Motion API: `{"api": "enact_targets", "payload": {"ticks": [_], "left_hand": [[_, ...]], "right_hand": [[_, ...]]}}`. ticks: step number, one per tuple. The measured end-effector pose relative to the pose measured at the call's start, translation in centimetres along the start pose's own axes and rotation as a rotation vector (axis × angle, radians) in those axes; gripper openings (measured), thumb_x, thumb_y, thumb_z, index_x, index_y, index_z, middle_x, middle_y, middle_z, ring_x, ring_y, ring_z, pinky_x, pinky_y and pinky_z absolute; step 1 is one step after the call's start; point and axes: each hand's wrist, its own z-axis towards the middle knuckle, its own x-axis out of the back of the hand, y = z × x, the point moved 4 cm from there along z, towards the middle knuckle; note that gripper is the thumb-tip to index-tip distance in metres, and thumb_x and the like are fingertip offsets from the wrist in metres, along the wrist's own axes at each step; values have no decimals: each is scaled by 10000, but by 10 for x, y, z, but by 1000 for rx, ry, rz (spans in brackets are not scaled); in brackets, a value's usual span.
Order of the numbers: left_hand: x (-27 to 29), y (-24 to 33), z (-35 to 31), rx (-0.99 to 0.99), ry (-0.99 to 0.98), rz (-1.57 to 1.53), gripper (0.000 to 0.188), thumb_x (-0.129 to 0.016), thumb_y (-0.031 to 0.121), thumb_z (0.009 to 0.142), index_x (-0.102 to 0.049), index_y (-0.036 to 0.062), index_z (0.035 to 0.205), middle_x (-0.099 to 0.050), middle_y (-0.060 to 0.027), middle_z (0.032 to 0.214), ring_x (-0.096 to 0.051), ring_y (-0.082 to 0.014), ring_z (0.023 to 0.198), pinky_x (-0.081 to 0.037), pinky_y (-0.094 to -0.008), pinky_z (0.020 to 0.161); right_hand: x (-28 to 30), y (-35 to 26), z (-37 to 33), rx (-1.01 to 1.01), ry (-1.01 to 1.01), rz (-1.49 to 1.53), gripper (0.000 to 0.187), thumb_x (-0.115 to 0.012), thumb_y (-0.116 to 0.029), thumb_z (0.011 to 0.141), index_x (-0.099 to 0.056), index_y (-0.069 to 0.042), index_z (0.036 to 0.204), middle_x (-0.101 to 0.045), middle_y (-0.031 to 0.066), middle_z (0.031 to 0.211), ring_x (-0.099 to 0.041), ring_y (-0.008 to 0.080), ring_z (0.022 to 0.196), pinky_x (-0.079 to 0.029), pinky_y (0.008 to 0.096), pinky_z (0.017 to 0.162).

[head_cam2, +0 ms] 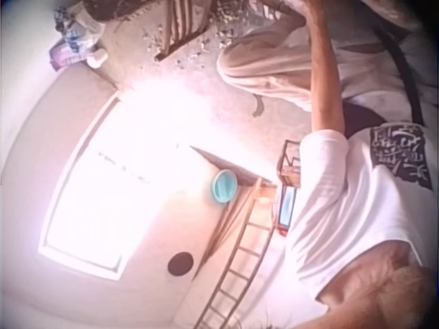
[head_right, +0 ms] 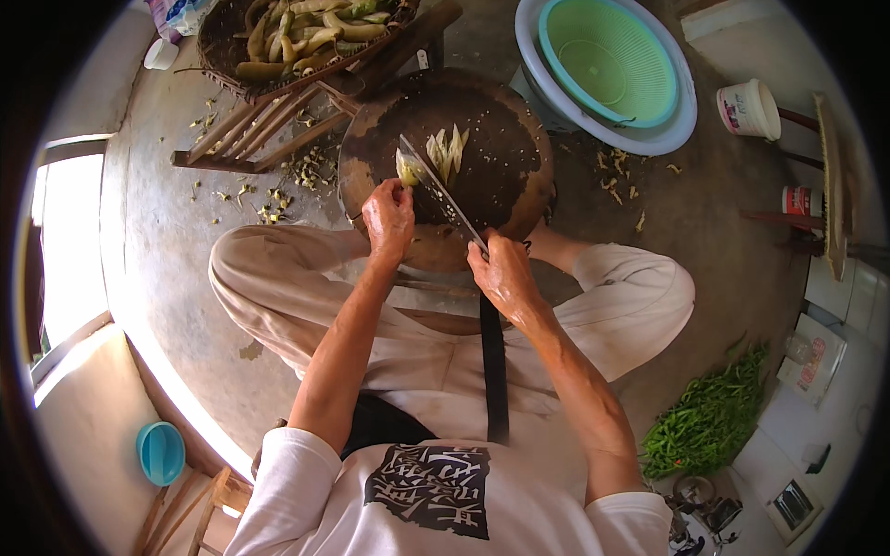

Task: The recorder uses a large knife to slice and peel bamboo shoots on a wooden block.

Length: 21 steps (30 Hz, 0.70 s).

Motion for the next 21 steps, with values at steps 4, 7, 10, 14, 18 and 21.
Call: {"api": "enact_targets", "payload": {"ticks": [4, 7, 10, 14, 18, 21], "left_hand": [[0, -1, 1, -76, 42, -22, 171, -627, 100, 823, -637, -36, 925, -611, -196, 798, -611, -371, 761, -478, -446, 695], [3, 2, -1, 5, -46, -36, 172, -622, 101, 828, -647, -30, 937, -608, -200, 799, -605, -381, 759, -479, -444, 693], [3, -1, 2, -38, -42, -1, 171, -620, 114, 834, -654, -18, 937, -606, -205, 799, -602, -388, 761, -479, -446, 691], [4, -2, 4, -55, -9, -3, 154, -611, 121, 842, -652, -11, 909, -605, -208, 798, -602, -394, 768, -476, -455, 691], [6, 0, 6, -11, -3, 93, 147, -602, 124, 847, -639, -7, 903, -606, -209, 808, -599, -404, 769, -473, -463, 692], [16, -7, 5, 33, 52, 79, 167, -623, 139, 842, -646, -5, 923, -618, -188, 780, -610, -374, 739, -478, -440, 682]], "right_hand": [[1, 9, 0, 33, -21, -3, 210, -575, -158, 892, -588, 51, 874, -576, 160, 631, -554, 205, 549, -442, 361, 561], [8, 6, 1, 19, -76, 5, 197, -580, -149, 889, -592, 47, 875, -570, 143, 622, -542, 178, 551, -439, 349, 555], [6, -5, 4, -79, -154, 11, 221, -576, -153, 889, -608, 65, 880, -620, 227, 673, -638, 322, 608, -469, 400, 586], [-21, -6, 16, -44, -55, -6, 223, -583, -157, 885, -593, 63, 848, -607, 248, 657, -646, 386, 641, -473, 427, 570], [-41, -10, 37, 42, 68, -41, 216, -595, -140, 873, -567, 61, 801, -610, 273, 693, -636, 436, 756, -493, 451, 600], [-42, -5, 36, 60, 109, 73, 207, -590, -129, 873, -558, 55, 782, -604, 268, 680, -633, 434, 714, -486, 448, 583]]}}
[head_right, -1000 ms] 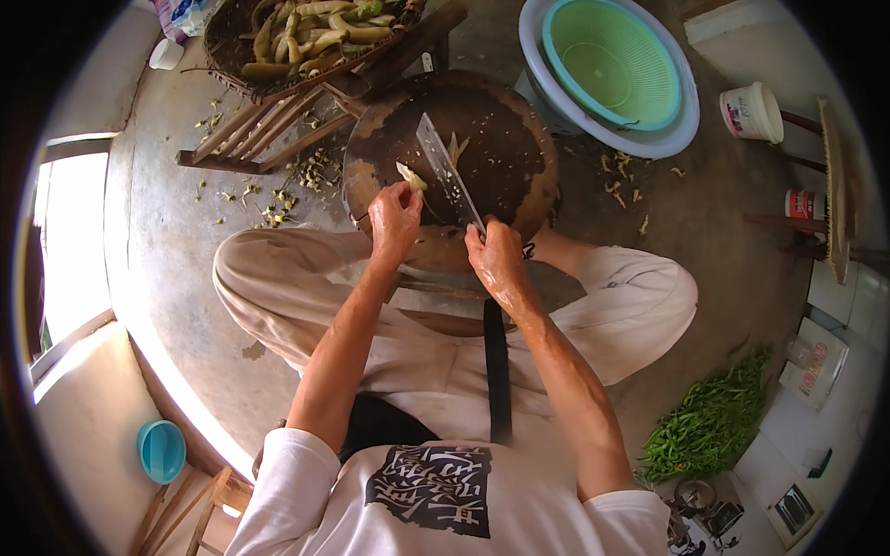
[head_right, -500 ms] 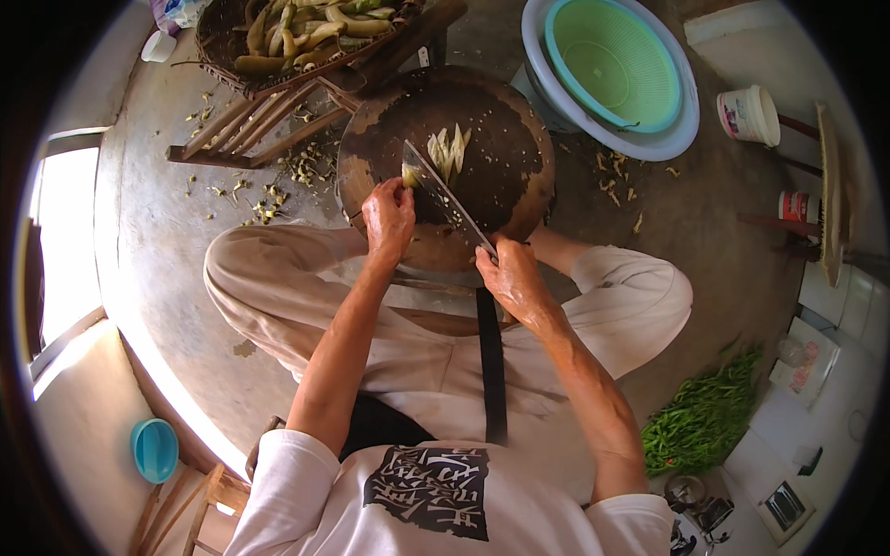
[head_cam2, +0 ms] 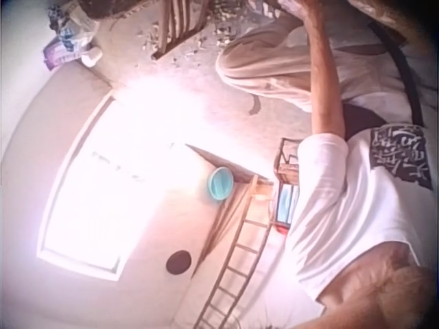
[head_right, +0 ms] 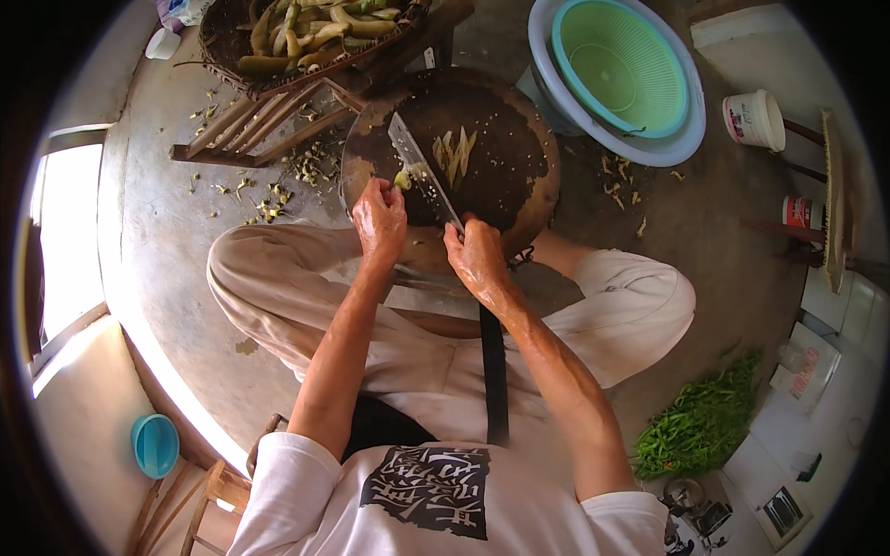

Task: The recorder uses a large knife to slice and peel bamboo shoots on a wooden block.

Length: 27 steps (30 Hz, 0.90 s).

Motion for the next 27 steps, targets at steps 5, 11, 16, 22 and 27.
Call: {"api": "enact_targets", "payload": {"ticks": [5, 11, 16, 22, 27], "left_hand": [[5, 3, -11, -61, 22, 4, 194, -657, 153, 826, -657, -3, 942, -617, -165, 776, -620, -337, 728, -485, -415, 676], [4, 3, -14, -166, 30, 147, 142, -586, 136, 857, -647, 18, 908, -600, -181, 877, -611, -398, 773, -493, -470, 683], [3, 5, -10, -155, -27, 235, 112, -574, 111, 840, -634, 18, 818, -596, -188, 865, -616, -390, 773, -499, -461, 670], [2, 3, -12, -171, -59, 273, 91, -567, 70, 817, -626, 1, 824, -584, -191, 848, -614, -386, 785, -499, -459, 678], [0, 2, -9, -136, -102, 251, 135, -548, 121, 865, -646, 29, 878, -597, -183, 883, -604, -405, 824, -481, -473, 711]], "right_hand": [[12, -4, -14, -9, -11, -27, 207, -595, -129, 869, -555, 54, 778, -595, 253, 650, -625, 422, 642, -470, 443, 555], [20, -9, -28, -2, -67, -79, 198, -587, -125, 869, -567, 58, 795, -589, 244, 631, -622, 405, 600, -464, 417, 536], [26, -1, -37, -110, -157, 52, 222, -591, -147, 873, -601, 74, 848, -597, 220, 613, -629, 350, 552, -461, 400, 528], [26, 2, -30, -264, -325, -38, 238, -585, -159, 879, -616, 76, 862, -607, 192, 612, -632, 293, 553, -470, 390, 546], [9, -4, -15, -14, -118, -123, 223, -590, -146, 874, -609, 72, 831, -623, 250, 682, -647, 404, 665, -472, 418, 566]]}}
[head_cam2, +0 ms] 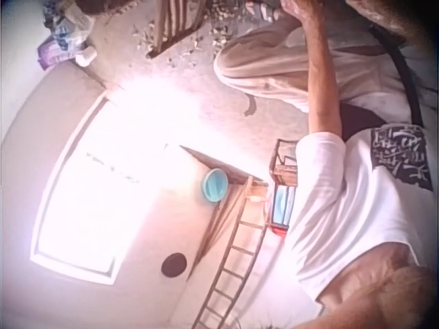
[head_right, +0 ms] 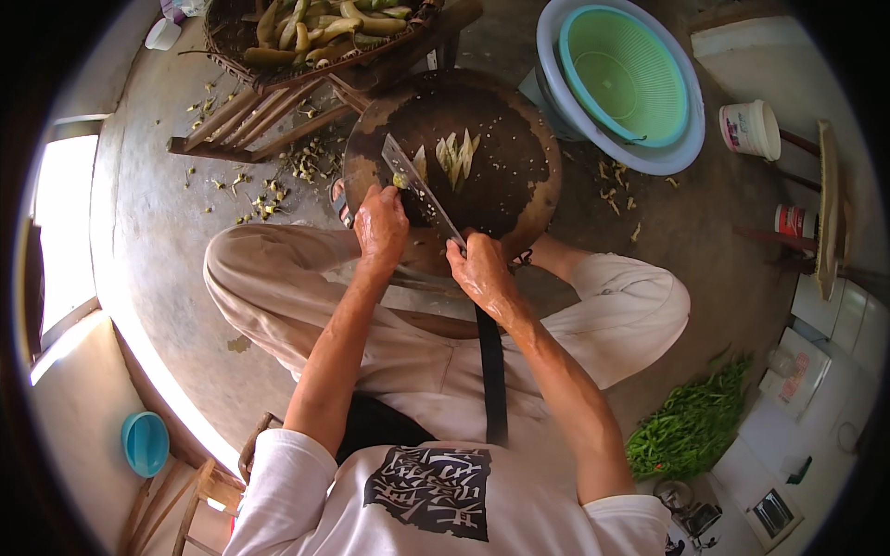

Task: The recorder uses a large knife to slice and peel bamboo shoots on a wooden block.

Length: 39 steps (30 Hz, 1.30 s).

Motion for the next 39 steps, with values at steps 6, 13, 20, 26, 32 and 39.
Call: {"api": "enact_targets", "payload": {"ticks": [6, 13, 20, 26, 32, 39], "left_hand": [[28, -9, 24, -30, 64, -16, 160, -540, 120, 868, -660, 23, 912, -615, -179, 900, -595, -404, 820, -467, -489, 740], [123, -61, 73, 11, 336, 212, 258, -621, 78, 793, -642, 39, 1048, -588, -154, 1065, -524, -359, 1006, -435, -459, 850], [207, 35, 126, -355, 508, 56, 271, -646, 91, 791, -644, 33, 1056, -608, -118, 1067, -536, -328, 1015, -438, -424, 868], [182, 33, 209, -410, 36, 397, 208, -619, 185, 827, -663, 50, 980, -657, -147, 979, -574, -341, 982, -459, -429, 807], [230, 26, 236, -320, 179, -331, 250, -549, 228, 929, -644, -4, 929, -693, -150, 894, -662, -255, 813, -495, -377, 755], [301, 75, 182, -337, 147, -937, 304, -435, 247, 1011, -532, -32, 1081, -665, -195, 1038, -656, -258, 984, -527, -315, 824]], "right_hand": [[-4, 8, 0, -33, 96, 126, 223, -608, -156, 862, -589, 54, 789, -618, 259, 697, -635, 421, 719, -481, 441, 588], [25, 40, 4, 39, 227, 15, 209, -588, -163, 862, -553, 26, 778, -609, 259, 683, -617, 454, 723, -480, 492, 605], [19, 45, -3, -21, 197, -73, 217, -583, -177, 872, -543, 26, 808, -607, 262, 665, -622, 450, 710, -494, 493, 612], [13, 38, -1, 17, 229, -64, 216, -575, -187, 880, -541, 18, 819, -598, 260, 654, -616, 451, 696, -479, 501, 599], [16, 38, -3, -19, 240, -55, 217, -580, -196, 877, -548, 10, 818, -601, 262, 666, -613, 454, 705, -477, 509, 607], [16, 49, -4, -10, 233, -59, 211, -583, -194, 875, -554, 10, 827, -603, 268, 671, -615, 458, 714, -480, 510, 613]]}}
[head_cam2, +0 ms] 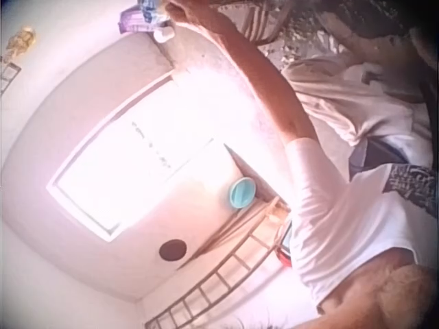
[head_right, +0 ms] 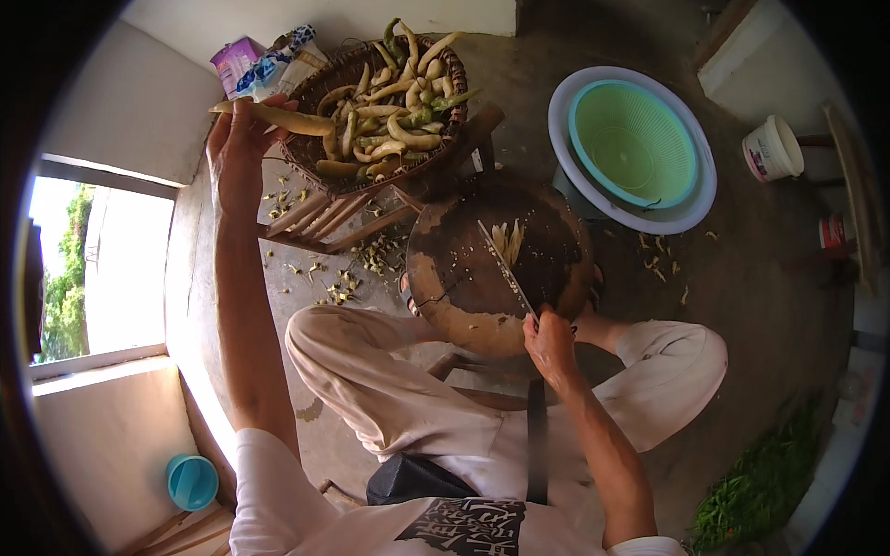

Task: The recorder uses a large knife to slice and peel bamboo shoots on a wooden block.

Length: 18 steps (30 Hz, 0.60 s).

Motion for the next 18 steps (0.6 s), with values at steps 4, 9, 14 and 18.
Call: {"api": "enact_targets", "payload": {"ticks": [4, 9, 14, 18], "left_hand": [[-22, -11, -62, 126, -158, -399, 254, -407, 205, 1015, -488, 19, 1169, -627, -213, 1122, -618, -321, 1072, -533, -351, 855], [-25, -148, -177, 511, -141, -353, 198, -399, 149, 1011, -480, 36, 1153, -620, -194, 1142, -599, -304, 1100, -522, -387, 896], [-7, -201, -243, 652, -93, -278, 171, -406, 121, 1002, -474, 40, 1137, -623, -182, 1134, -598, -296, 1097, -515, -409, 918], [-5, -200, -246, 632, -70, -264, 180, -394, 108, 1000, -460, 35, 1151, -622, -173, 1130, -598, -289, 1094, -510, -395, 926]], "right_hand": [[0, -1, 3, -4, -28, -1, 221, -583, -193, 873, -560, 20, 821, -610, 263, 676, -624, 446, 726, -487, 504, 611], [9, -11, 4, 76, -1, 70, 187, -595, -150, 865, -568, 20, 790, -617, 249, 685, -639, 416, 706, -487, 460, 570], [24, -46, -16, 66, -111, 100, 161, -587, -129, 870, -568, 23, 820, -625, 238, 703, -637, 411, 692, -477, 441, 560], [14, -56, -18, 154, -191, 31, 179, -578, -140, 879, -561, 34, 840, -615, 243, 677, -627, 421, 676, -477, 473, 569]]}}
